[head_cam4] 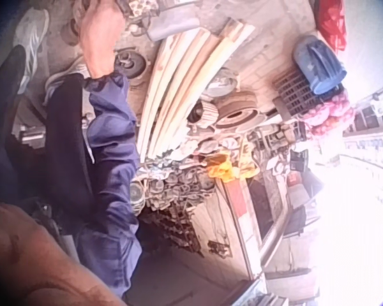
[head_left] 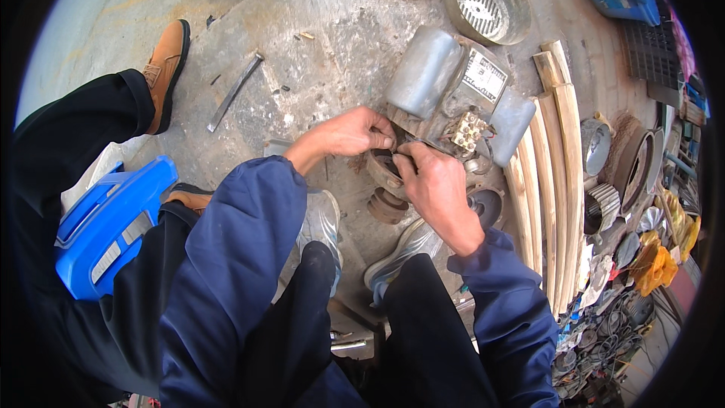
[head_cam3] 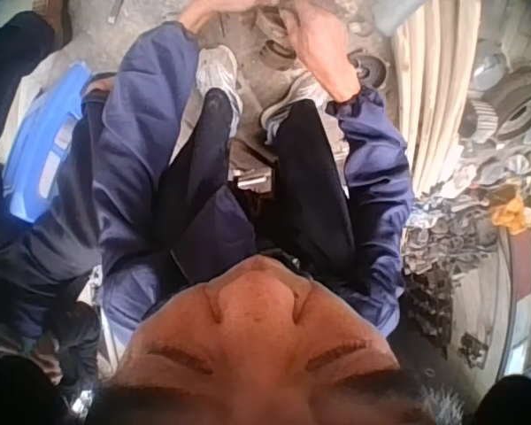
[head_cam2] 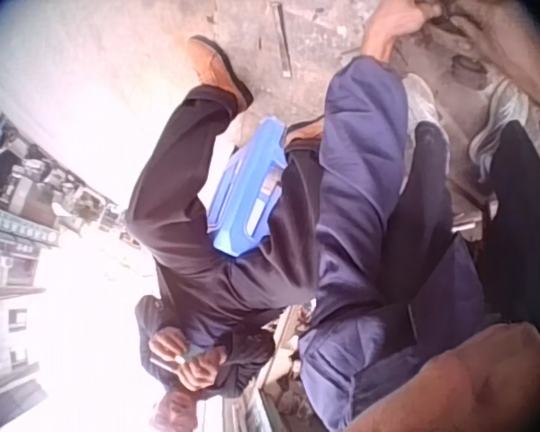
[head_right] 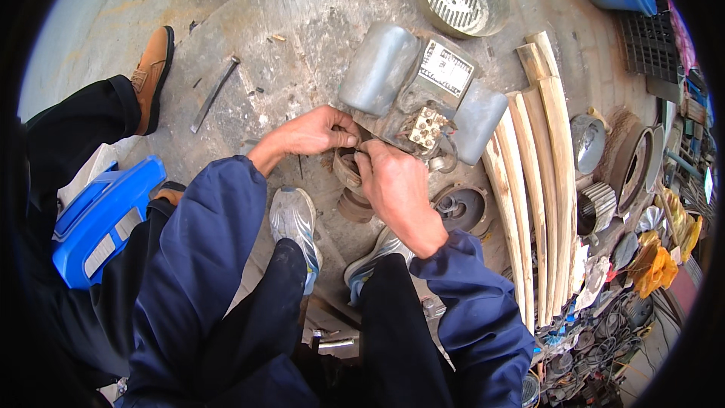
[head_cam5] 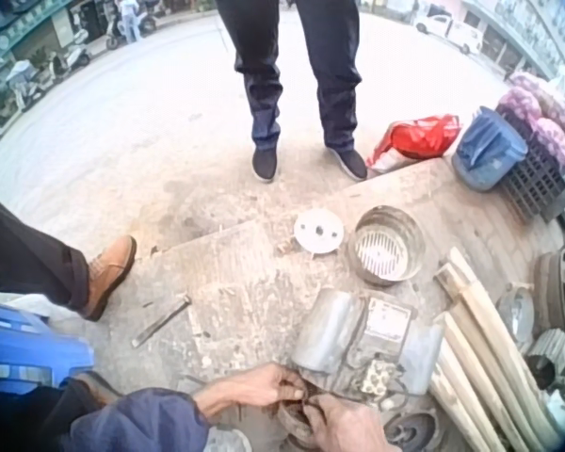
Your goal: The person uses a screwdriver to adjust and tighten connections on a small electrical component, then walks through a cluttered workshop and rummages through a bag of scrap materials.
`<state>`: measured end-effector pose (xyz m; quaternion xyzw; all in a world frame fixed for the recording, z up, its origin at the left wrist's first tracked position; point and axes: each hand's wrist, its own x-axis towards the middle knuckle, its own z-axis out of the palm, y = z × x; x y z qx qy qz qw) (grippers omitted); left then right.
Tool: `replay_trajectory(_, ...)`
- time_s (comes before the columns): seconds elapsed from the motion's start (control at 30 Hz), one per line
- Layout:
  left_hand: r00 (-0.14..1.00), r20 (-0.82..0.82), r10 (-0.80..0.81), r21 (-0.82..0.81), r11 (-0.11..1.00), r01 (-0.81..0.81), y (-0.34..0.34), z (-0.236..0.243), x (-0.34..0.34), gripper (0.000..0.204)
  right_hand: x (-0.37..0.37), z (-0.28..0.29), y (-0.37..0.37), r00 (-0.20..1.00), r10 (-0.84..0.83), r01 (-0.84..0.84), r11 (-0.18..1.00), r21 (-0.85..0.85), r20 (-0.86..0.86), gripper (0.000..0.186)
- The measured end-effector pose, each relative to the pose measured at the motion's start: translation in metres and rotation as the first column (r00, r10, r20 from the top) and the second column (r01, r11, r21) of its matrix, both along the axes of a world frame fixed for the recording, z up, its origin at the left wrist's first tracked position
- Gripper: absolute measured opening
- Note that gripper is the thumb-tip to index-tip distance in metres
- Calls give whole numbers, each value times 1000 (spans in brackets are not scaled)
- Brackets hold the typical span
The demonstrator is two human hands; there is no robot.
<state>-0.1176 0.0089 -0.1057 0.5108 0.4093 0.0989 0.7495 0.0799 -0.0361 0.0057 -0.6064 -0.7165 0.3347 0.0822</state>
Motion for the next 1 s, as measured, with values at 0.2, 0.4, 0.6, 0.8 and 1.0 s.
replay_trajectory(0.2, 993, -106, -44, 59, 997, 51, -1, -7, 2, 24, 26, 15, -13, 996, -40, 42, 999, 22, -83, 13)
replay_trajectory(0.4, 968, -213, -136, 48, 988, 149, 5, -3, 12, 22, 35, 21, -16, 994, -74, 69, 996, -62, -77, 14)
replay_trajectory(0.6, 934, -249, -257, 41, 960, 275, 13, 4, 19, 19, 41, 20, -17, 995, -58, 53, 997, -59, -82, 13)
replay_trajectory(0.8, 948, -212, -238, 18, 969, 248, 8, -10, 20, 20, 43, 18, -17, 995, -38, 34, 999, -37, -93, 12)
replay_trajectory(1.0, 931, -249, -266, 21, 960, 280, 10, -7, 22, 19, 45, 23, -16, 993, -25, 17, 997, -71, -115, 13)
